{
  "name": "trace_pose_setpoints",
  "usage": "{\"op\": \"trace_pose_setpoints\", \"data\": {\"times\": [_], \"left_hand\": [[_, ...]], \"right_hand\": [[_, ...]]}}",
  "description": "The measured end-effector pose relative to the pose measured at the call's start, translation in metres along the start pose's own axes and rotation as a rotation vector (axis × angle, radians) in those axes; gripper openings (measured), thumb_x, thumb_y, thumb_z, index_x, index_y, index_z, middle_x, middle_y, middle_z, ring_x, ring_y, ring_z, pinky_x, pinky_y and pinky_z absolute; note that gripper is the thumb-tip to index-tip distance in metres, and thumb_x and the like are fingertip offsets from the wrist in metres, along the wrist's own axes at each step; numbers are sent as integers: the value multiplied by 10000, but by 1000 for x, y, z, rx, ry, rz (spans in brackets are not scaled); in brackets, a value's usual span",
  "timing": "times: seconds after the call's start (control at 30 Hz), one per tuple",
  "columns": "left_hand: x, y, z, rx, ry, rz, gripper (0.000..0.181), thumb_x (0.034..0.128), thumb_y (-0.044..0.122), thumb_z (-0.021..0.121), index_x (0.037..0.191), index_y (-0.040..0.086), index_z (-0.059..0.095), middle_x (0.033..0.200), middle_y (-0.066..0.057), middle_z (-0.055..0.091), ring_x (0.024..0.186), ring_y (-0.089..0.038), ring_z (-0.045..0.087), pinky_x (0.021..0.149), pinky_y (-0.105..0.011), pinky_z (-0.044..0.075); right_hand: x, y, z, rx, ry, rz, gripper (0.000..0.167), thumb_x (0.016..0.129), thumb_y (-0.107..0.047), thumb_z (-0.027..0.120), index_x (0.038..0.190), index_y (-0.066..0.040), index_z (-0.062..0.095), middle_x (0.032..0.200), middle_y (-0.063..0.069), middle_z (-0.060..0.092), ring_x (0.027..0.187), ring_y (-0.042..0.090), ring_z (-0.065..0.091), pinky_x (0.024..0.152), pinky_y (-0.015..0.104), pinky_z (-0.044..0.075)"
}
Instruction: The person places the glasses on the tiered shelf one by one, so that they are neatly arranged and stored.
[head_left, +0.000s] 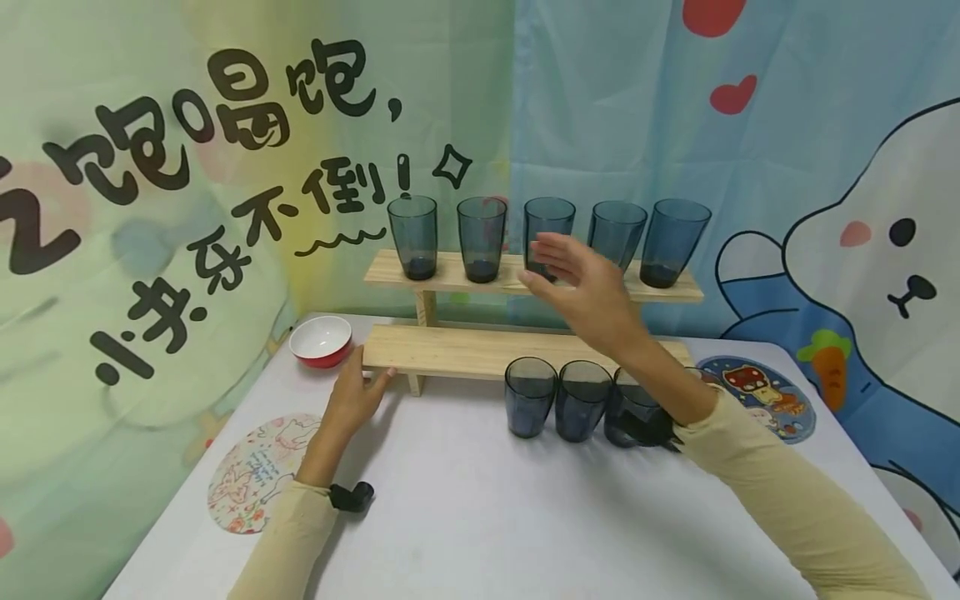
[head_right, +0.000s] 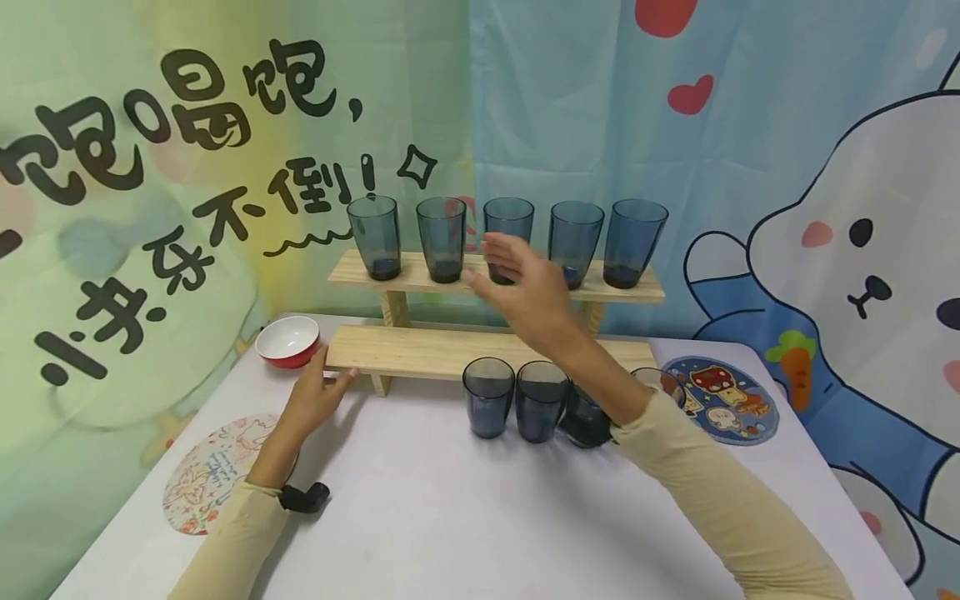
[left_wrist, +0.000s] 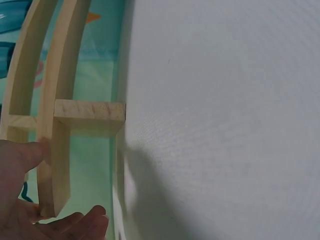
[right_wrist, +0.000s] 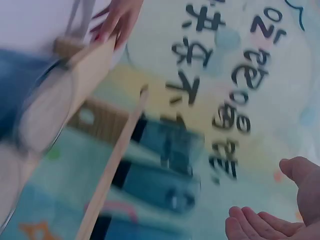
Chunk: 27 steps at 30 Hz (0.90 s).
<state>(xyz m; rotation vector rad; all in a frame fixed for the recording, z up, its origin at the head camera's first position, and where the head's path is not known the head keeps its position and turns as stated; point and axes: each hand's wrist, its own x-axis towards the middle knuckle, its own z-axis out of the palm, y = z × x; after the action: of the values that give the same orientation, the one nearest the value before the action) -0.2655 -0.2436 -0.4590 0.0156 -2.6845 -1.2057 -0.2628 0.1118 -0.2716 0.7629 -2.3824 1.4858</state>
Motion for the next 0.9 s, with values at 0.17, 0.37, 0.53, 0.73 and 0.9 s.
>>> {"op": "trace_pose_setpoints", "data": {"times": [0.17, 0.37, 0.53, 0.73, 0.9], "left_hand": [[0, -1, -1, 19, 14, 0, 734, 1052, 254, 663, 1587, -83, 290, 1552, -352, 418, 1422, -505, 458, 1159, -629, 411], [-1, 0, 0, 15, -4, 2, 710, 1059, 257, 654, 1579, -81, 309, 1556, -343, 422, 1413, -500, 472, 1142, -625, 433], [-1, 1, 0, 14, -3, 4, 706, 1060, 251, 655, 1579, -78, 307, 1559, -334, 421, 1416, -492, 473, 1143, -618, 437], [-1, 1, 1, 7, -4, 1, 731, 1063, 255, 648, 1592, -84, 275, 1555, -346, 409, 1404, -502, 484, 1135, -613, 448], [-1, 3, 1, 0, -11, 1, 730, 1067, 258, 641, 1595, -83, 269, 1564, -338, 403, 1420, -492, 471, 1139, -602, 450]], "right_hand": [[-44, 21, -55, -217, 98, 68, 721, 1017, -387, 719, 1616, -139, 404, 1580, 113, 527, 1474, 313, 490, 1199, 490, 428], [-100, 63, -108, -413, 104, 282, 875, 993, -538, 693, 1680, -180, 286, 1632, 173, 460, 1462, 480, 456, 1026, 697, 488], [-141, 108, -120, -484, 78, 379, 958, 1001, -552, 677, 1673, -38, 227, 1606, 304, 422, 1377, 591, 476, 1006, 745, 462], [-169, 144, -114, -430, 74, 456, 1082, 949, -544, 754, 1667, 17, 171, 1613, 368, 352, 1413, 619, 404, 1035, 753, 429], [-179, 162, -105, -393, 102, 456, 1012, 947, -515, 770, 1627, 55, 283, 1535, 386, 451, 1375, 609, 459, 1057, 717, 437]]}}
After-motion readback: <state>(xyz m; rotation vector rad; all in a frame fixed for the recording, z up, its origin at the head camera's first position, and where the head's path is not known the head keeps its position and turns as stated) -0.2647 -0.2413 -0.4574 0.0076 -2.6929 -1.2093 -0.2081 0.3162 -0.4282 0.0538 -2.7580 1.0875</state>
